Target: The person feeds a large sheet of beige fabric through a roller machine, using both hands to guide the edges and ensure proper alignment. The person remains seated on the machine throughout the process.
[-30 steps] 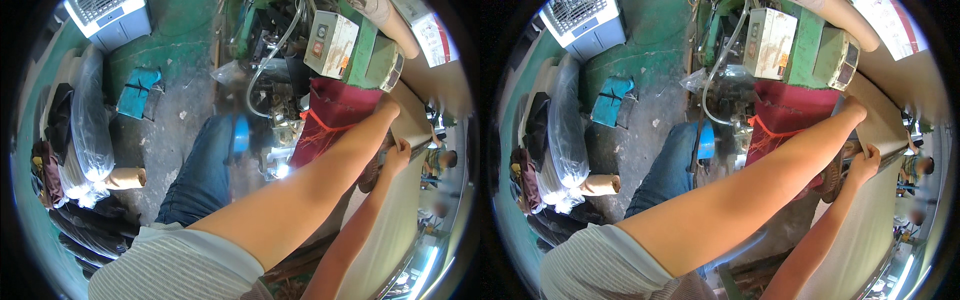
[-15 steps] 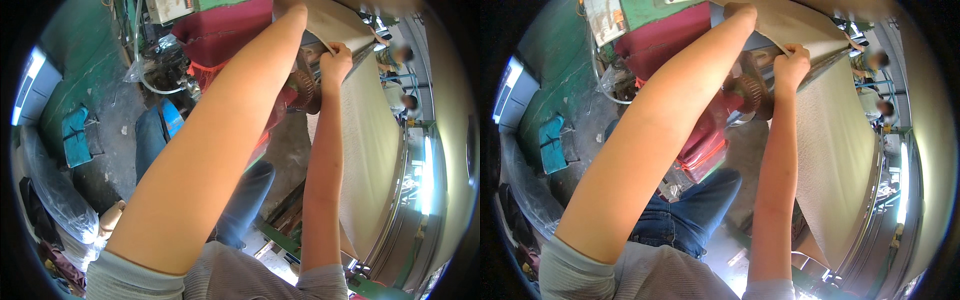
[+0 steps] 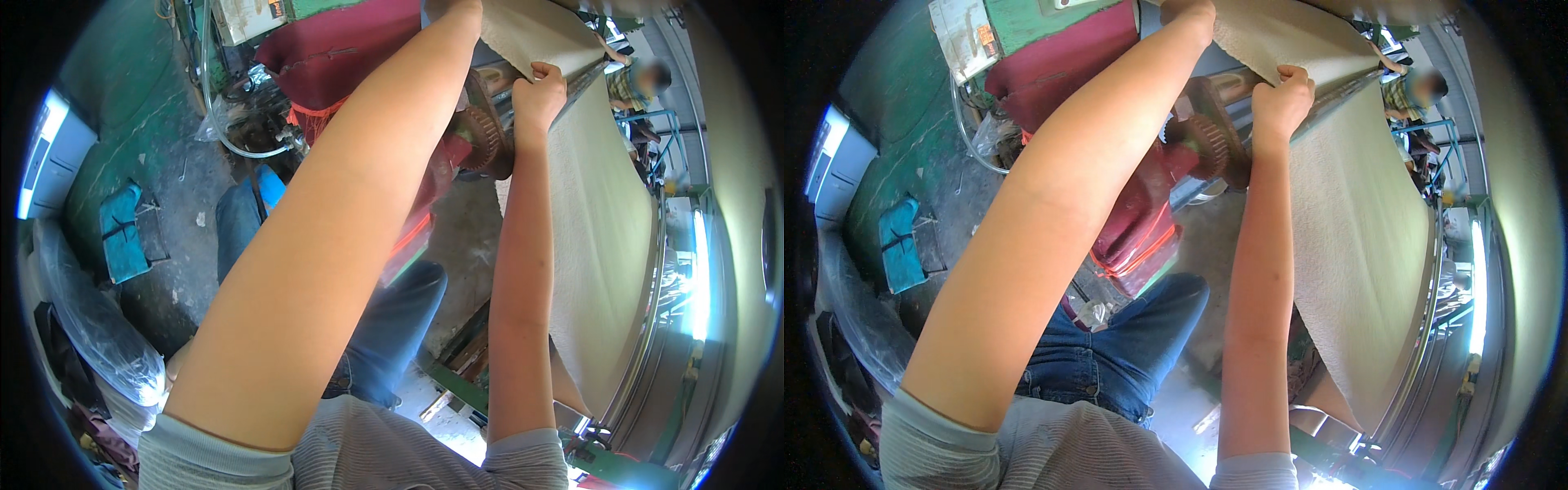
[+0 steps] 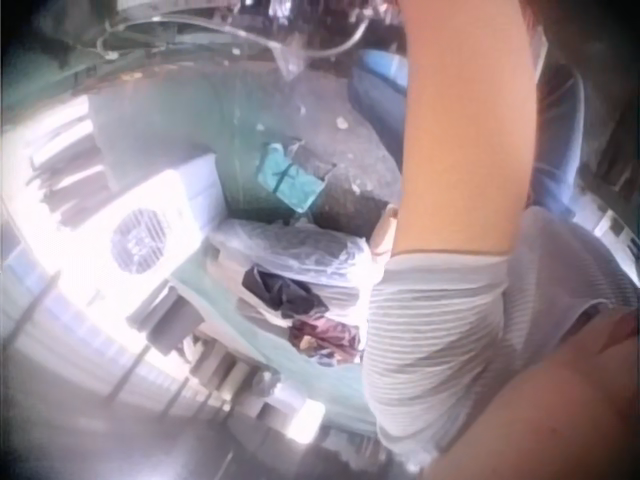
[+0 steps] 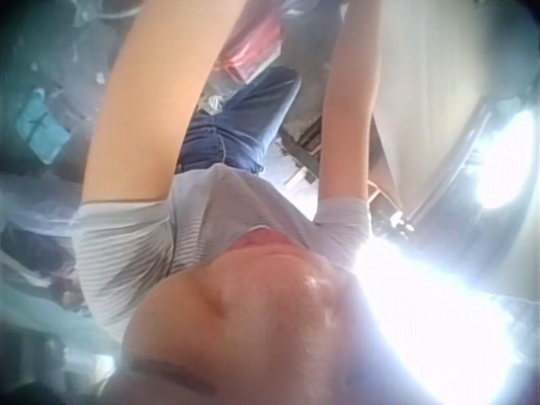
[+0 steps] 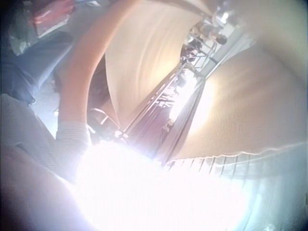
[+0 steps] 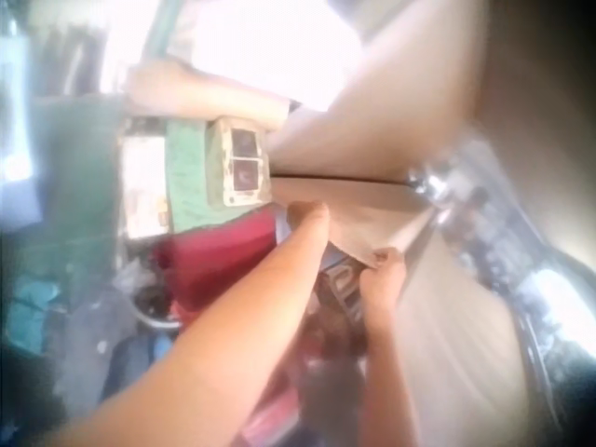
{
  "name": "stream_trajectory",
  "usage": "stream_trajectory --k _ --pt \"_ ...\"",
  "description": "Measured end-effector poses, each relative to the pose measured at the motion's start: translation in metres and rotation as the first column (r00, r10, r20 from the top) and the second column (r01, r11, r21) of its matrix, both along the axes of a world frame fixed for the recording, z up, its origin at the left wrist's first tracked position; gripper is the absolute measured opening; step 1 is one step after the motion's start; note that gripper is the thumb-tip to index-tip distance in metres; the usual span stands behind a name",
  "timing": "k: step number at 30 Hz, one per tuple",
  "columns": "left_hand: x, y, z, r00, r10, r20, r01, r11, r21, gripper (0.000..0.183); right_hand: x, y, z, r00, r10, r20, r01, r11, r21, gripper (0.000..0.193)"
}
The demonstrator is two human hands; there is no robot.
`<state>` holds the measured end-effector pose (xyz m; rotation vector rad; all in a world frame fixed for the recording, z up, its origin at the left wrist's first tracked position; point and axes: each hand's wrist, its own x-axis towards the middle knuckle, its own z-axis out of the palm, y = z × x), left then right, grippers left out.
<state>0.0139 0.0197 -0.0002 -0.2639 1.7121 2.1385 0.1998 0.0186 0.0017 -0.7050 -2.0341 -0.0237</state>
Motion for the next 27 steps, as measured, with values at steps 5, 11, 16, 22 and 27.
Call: stream_trajectory --k 5,11,16,22,27 --pt "0.004 -0.001 -0.002 0.999 0.04 0.017 -0.041 0.997 0.066 0.022 0.0 0.005 -0.001 0.999 -0.008 0.036 0.008 1.0 0.002 0.022" --pt "0.007 0.006 -0.004 0.971 -0.234 -0.048 0.237 0.966 0.105 0.023 -0.005 -0.001 0.001 0.997 0.079 0.025 -0.08 0.996 0.026 0.021" --pt "0.006 -0.004 -0.007 0.988 -0.14 -0.07 0.143 0.988 0.052 0.024 -0.002 0.001 -0.003 0.999 -0.051 0.008 0.051 0.998 -0.021 0.02" --pt "0.009 -0.021 -0.015 0.998 -0.03 -0.064 0.028 0.999 -0.031 0.026 0.006 0.002 0.0 1.0 0.003 -0.011 -0.003 1.0 -0.02 0.02" --pt "-0.027 0.011 -0.027 0.993 -0.048 -0.11 0.075 0.962 0.263 0.013 -0.024 -0.017 0.012 0.977 0.211 -0.043 -0.207 0.975 0.084 0.021"
